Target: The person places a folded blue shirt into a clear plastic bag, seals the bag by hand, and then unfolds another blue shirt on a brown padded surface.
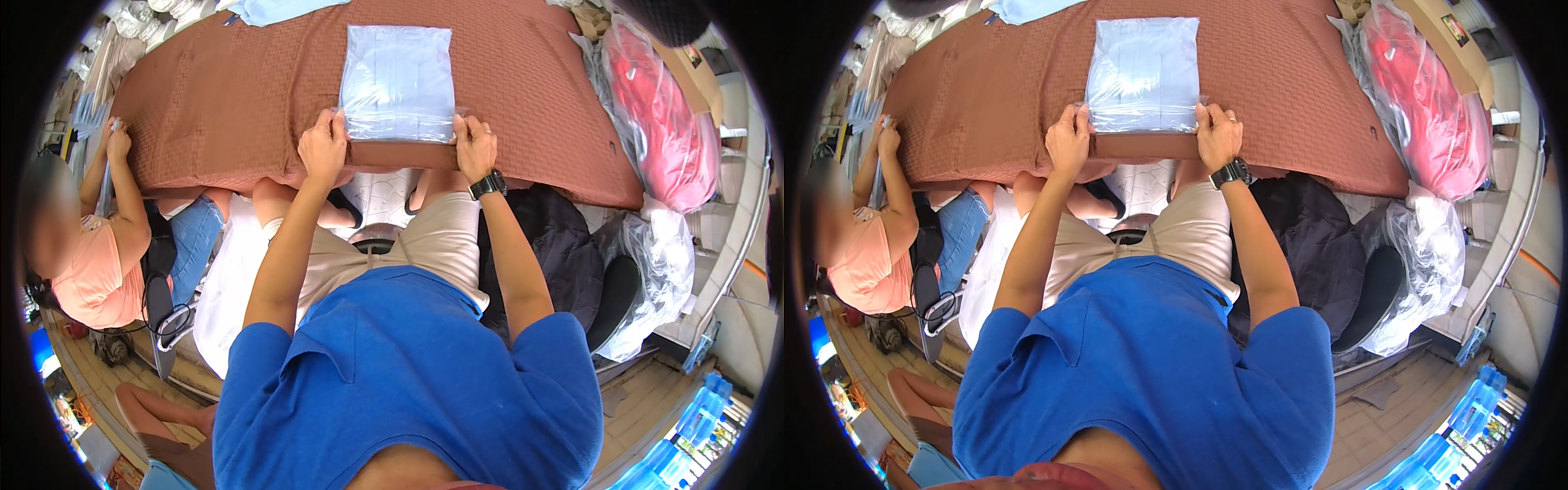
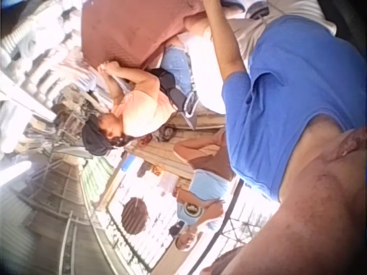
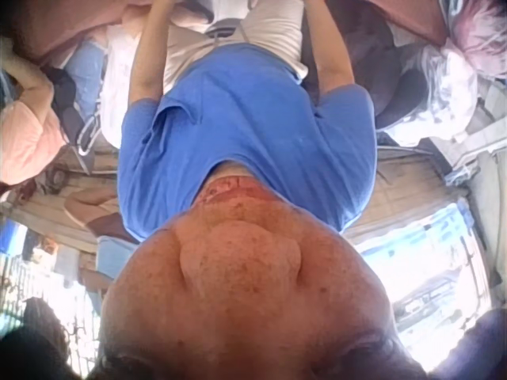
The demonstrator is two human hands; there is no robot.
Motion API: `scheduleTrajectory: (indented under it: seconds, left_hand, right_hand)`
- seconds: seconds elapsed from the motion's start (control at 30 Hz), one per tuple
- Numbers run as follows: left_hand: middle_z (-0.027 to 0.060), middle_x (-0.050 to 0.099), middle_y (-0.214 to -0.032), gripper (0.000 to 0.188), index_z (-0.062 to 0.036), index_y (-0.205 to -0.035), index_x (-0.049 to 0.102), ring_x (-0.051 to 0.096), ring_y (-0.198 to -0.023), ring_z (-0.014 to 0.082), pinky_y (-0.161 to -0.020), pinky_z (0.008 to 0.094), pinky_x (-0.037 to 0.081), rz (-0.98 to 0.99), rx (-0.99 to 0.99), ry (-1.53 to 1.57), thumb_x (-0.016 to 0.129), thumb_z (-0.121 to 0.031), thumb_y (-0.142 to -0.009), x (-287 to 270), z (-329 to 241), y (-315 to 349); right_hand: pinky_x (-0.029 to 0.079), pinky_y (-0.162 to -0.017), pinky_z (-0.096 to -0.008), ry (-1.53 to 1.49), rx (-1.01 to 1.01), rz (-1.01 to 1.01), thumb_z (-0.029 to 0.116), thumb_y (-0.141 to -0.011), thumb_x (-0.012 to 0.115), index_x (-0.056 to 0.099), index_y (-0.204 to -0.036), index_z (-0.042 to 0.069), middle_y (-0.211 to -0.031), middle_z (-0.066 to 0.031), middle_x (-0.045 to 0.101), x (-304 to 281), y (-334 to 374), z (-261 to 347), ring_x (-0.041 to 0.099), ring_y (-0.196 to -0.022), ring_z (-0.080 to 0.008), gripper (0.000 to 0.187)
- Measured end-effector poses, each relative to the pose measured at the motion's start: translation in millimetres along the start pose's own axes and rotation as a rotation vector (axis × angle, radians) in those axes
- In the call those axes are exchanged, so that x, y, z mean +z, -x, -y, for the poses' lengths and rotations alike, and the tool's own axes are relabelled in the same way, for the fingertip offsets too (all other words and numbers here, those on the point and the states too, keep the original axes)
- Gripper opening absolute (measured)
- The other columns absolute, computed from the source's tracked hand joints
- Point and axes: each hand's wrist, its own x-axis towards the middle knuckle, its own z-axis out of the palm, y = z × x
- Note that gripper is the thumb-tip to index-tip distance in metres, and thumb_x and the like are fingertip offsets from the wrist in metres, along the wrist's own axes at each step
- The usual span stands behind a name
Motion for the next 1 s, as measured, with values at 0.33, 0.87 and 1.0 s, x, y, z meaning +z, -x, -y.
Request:
scheduleTrajectory:
  seconds: [0.33,0.87,1.0]
  left_hand:
    - [0.0173,0.069,-0.071,0.034,-0.008,-0.083,0.063,0.067,-0.069,0.0435,-0.065,0.0545,0.05,-0.076,-0.03,-0.201,0.06,-0.038,-0.099,13.3,4.5,-6.5]
    - [0.0081,0.065,-0.109,0.019,-0.0126,-0.102,0.063,0.061,-0.103,0.0308,-0.084,0.0449,0.045,-0.323,0.158,-0.441,0.072,-0.022,-0.089,5.6,-17.3,-7.0]
    - [0.0093,0.055,-0.138,0.034,-0.0128,-0.129,0.059,0.05,-0.128,0.0335,-0.105,0.0493,0.039,-0.16,0.635,-0.197,0.061,-0.015,-0.096,28.8,-27.2,-32.6]
  right_hand:
    - [0.045,-0.076,-0.0469,0.311,0.015,-0.124,0.032,-0.096,0.061,0.068,-0.081,0.009,-0.072,-0.015,0.069,20.1,-3.3,9.2,0.065,-0.081,-0.0334,0.029]
    - [0.043,-0.085,-0.0496,0.425,0.014,-0.258,0.026,-0.091,0.067,0.059,-0.106,0.009,-0.115,-0.0164,0.061,17.4,-2.9,40.6,0.058,-0.103,-0.035,0.025]
    - [0.035,-0.106,-0.0565,0.27,-0.314,-0.216,0.024,-0.094,0.062,0.057,-0.133,0.012,-0.143,-0.0117,0.05,31.0,-31.6,66.5,0.046,-0.128,-0.0386,0.041]
